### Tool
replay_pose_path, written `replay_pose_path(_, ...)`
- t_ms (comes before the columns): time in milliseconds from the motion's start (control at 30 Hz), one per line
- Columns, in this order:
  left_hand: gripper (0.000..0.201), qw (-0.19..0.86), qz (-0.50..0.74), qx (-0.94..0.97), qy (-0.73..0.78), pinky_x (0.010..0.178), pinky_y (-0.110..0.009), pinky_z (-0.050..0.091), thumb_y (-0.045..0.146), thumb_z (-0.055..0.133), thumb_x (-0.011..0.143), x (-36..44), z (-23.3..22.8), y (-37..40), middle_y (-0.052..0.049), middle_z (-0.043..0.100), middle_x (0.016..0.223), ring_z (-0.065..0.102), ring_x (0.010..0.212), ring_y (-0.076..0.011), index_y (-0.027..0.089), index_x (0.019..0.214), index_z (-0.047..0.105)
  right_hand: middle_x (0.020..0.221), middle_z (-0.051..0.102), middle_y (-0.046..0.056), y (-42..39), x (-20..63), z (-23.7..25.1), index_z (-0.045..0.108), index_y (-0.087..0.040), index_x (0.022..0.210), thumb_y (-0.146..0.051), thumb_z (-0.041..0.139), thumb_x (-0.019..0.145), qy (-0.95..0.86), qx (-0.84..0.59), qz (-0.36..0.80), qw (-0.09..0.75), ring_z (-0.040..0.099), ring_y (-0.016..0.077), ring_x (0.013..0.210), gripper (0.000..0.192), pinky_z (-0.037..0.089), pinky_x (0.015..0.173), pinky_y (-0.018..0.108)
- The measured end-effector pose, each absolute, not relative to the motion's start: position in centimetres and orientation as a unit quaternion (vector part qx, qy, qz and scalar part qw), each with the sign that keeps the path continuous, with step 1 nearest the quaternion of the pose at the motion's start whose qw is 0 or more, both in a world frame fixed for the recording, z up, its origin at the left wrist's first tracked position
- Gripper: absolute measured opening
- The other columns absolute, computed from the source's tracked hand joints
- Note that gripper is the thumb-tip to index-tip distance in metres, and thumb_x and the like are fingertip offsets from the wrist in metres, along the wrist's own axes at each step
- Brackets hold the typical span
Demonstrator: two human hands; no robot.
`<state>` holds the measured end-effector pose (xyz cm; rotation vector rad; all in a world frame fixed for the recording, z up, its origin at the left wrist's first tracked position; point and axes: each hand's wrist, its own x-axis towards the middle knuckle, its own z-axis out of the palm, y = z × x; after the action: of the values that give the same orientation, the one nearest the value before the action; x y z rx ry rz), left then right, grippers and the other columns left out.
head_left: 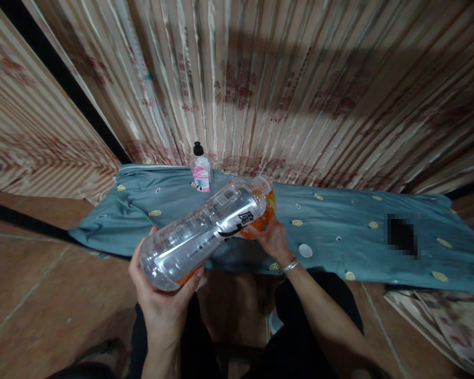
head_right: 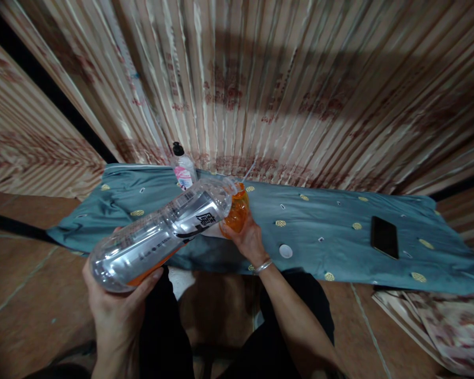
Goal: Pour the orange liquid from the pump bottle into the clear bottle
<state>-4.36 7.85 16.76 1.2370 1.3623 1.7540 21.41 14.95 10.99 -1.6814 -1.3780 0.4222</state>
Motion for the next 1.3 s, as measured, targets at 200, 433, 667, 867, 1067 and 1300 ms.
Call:
replay_pose_path(200, 0.110, 0.300, 0.661, 0.463, 0.509, 0.125, -0.054, 0.043, 0.022, 0.104, 0.054, -4.25, 16.67, 7.81, -0.019, 0.047, 0.169, 0.052, 0.151, -0.0365, 0.025, 0.149, 0.049, 0.125, 0.080, 0.017, 14.91, 21.38, 11.12, 0.057, -0.017, 0.141, -0.052, 0.081, 0.075, -0.558, -0.676, 0.171, 0.450, 0.078, 0.0368, 0.113, 0.078, 0.063, 0.098, 0.053)
replay_pose_path(433, 0.115, 0.290, 0.659, 0.467, 0.514, 0.127, -0.056, 0.039, 0.024, 0.106, 0.049, -4.53, 16.46, 7.81, -0.019, 0.048, 0.168, 0.050, 0.152, -0.0386, 0.024, 0.149, 0.049, 0.124, 0.080, 0.017, 14.90, 21.31, 11.24, 0.058, -0.017, 0.140, -0.054, 0.081, 0.075, -0.556, -0.677, 0.176, 0.450, 0.078, 0.0368, 0.113, 0.078, 0.063, 0.098, 0.052)
replay_pose_path(667, 0.113, 0.281, 0.662, 0.474, 0.509, 0.128, -0.057, 0.037, 0.025, 0.105, 0.053, -4.35, 16.60, 7.64, -0.020, 0.045, 0.170, 0.048, 0.154, -0.0387, 0.024, 0.151, 0.048, 0.128, 0.079, 0.018, 14.93, 21.30, 11.27, 0.056, -0.018, 0.142, -0.056, 0.081, 0.074, -0.556, -0.676, 0.175, 0.452, 0.077, 0.0376, 0.116, 0.082, 0.062, 0.100, 0.055)
replay_pose_path(867, 0.114, 0.262, 0.656, 0.490, 0.511, 0.128, -0.057, 0.038, 0.022, 0.104, 0.054, -4.51, 16.47, 7.63, -0.020, 0.046, 0.169, 0.049, 0.153, -0.0387, 0.023, 0.153, 0.047, 0.129, 0.078, 0.020, 14.91, 21.21, 11.47, 0.056, -0.014, 0.144, -0.053, 0.082, 0.073, -0.550, -0.674, 0.188, 0.457, 0.077, 0.0376, 0.117, 0.085, 0.063, 0.100, 0.052)
replay_pose_path(1067, 0.115, 0.252, 0.656, 0.504, 0.502, 0.129, -0.057, 0.036, 0.019, 0.103, 0.055, -4.82, 16.03, 7.78, -0.019, 0.046, 0.169, 0.051, 0.152, -0.0367, 0.024, 0.155, 0.047, 0.129, 0.078, 0.020, 14.85, 21.22, 11.54, 0.054, -0.013, 0.146, -0.055, 0.081, 0.074, -0.553, -0.677, 0.181, 0.451, 0.077, 0.0369, 0.117, 0.087, 0.063, 0.100, 0.051)
replay_pose_path(1300, 0.115, 0.256, 0.658, 0.495, 0.506, 0.128, -0.057, 0.038, 0.019, 0.104, 0.053, -4.67, 16.05, 7.80, -0.021, 0.048, 0.168, 0.050, 0.153, -0.0383, 0.023, 0.153, 0.046, 0.129, 0.078, 0.019, 14.99, 21.33, 11.01, 0.055, -0.014, 0.145, -0.054, 0.079, 0.079, -0.570, -0.671, 0.158, 0.447, 0.077, 0.0356, 0.116, 0.080, 0.063, 0.098, 0.051)
